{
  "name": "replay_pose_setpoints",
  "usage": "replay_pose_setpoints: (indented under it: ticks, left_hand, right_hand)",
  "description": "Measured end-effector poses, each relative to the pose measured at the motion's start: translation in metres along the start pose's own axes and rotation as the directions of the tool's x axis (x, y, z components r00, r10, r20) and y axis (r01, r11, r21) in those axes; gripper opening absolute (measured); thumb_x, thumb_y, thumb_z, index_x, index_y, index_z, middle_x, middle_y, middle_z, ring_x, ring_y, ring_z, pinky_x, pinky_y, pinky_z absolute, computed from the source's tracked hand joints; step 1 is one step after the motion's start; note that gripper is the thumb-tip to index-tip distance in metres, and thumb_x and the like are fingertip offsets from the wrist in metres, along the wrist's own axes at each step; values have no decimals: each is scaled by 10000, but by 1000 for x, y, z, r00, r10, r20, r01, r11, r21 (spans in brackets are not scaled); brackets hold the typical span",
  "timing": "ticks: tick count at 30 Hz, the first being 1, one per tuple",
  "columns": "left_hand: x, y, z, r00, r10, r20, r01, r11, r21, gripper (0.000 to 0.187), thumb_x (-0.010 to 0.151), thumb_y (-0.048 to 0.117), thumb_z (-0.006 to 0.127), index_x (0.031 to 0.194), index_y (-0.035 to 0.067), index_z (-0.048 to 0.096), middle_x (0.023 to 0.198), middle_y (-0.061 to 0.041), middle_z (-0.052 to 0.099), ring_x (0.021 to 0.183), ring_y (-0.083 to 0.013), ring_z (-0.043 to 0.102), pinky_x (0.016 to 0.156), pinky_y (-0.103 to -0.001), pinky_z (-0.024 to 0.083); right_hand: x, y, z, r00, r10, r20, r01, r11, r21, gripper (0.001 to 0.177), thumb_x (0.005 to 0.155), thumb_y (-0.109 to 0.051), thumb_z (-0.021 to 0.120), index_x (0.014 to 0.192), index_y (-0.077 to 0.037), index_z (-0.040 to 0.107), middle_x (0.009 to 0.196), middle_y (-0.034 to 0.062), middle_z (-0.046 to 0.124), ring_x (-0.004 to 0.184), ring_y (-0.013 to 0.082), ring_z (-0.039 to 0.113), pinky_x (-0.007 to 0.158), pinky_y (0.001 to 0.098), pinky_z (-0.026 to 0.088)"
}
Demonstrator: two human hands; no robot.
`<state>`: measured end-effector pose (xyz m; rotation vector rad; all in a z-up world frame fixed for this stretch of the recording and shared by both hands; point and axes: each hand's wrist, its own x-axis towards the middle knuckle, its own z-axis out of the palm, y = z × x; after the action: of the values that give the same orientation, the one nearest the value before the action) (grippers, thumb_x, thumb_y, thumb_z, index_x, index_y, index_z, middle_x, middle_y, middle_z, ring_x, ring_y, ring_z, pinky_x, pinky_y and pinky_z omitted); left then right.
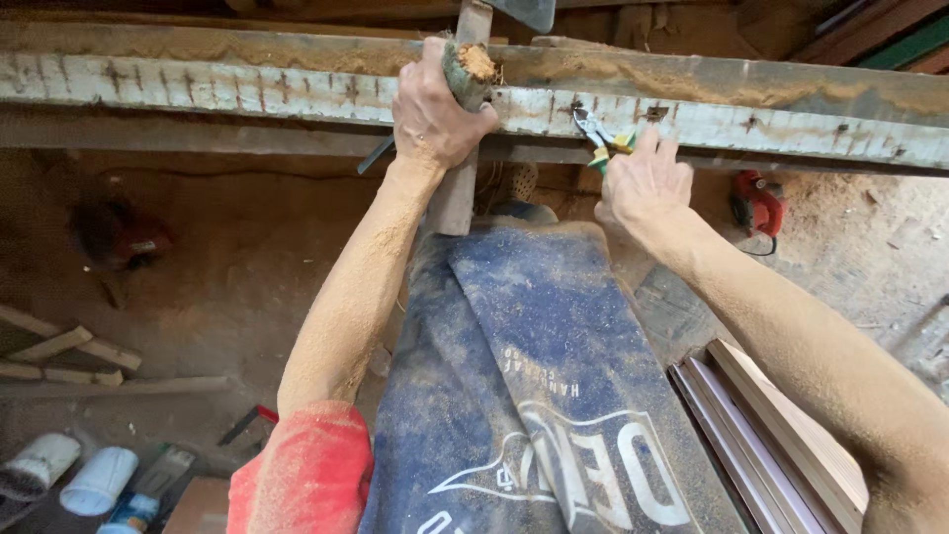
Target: The person uses pliers to grip and pull nails from a long wooden plank, then uses a hammer to tap the pliers and help extract the nails. The person repeatedly removes nails along the length of the plank.
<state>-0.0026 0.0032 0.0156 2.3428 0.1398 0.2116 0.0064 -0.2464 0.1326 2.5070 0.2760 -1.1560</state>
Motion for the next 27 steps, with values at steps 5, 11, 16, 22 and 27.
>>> replay_pose_setpoints:
  ticks: [5, 11, 16, 22, 27]
  left_hand:
    - [2, 0, 2, 996, -85, 25, 84, 996, 27, 568, 708, 198, 839, 1138, 0, 526, 779, -116, 662, 717, -266, 660, 557, -394, 559]
    - [-10, -13, 7, 996, 85, -34, -85, 996, 1, 611, 773, 174, 838, 1219, -22, 470, 881, -139, 651, 799, -256, 670, 634, -376, 587]
    - [-5, -20, 23, 919, 255, -302, -238, 967, 91, 685, 749, 172, 828, 1254, -74, 435, 831, -145, 603, 711, -237, 631, 560, -378, 553]
    - [-13, -23, 13, 998, 56, -9, -56, 998, -8, 679, 789, 207, 844, 1288, -31, 450, 954, -167, 655, 839, -288, 716, 695, -399, 634]
    - [-12, -22, 10, 986, 147, -73, -148, 989, -8, 822, 773, 181, 874, 1365, -98, 376, 979, -209, 640, 857, -339, 701, 723, -456, 607]
  right_hand:
    - [5, -5, 5, 999, 12, -33, -13, 1000, -20, 372, 722, -248, 844, 981, 4, 756, 1246, 207, 420, 1176, 394, 445, 886, 527, 492]
    - [14, -2, 20, 1000, 13, 22, -14, 998, 59, 322, 816, -110, 705, 1021, 136, 688, 1115, 227, 465, 824, 306, 609, 635, 407, 586]
    - [21, 13, 30, 996, -89, -14, 90, 990, 108, 282, 831, -113, 638, 974, 124, 692, 1027, 246, 483, 649, 263, 583, 510, 379, 567]
    - [26, 17, 57, 983, -137, 126, 72, 903, 423, 142, 828, 0, 529, 939, 38, 610, 962, 213, 616, 739, 309, 619, 563, 449, 578]
    - [18, 22, 92, 904, -366, -222, 425, 705, 568, 163, 741, 21, 613, 860, -56, 694, 970, 185, 588, 839, 295, 616, 734, 453, 553]
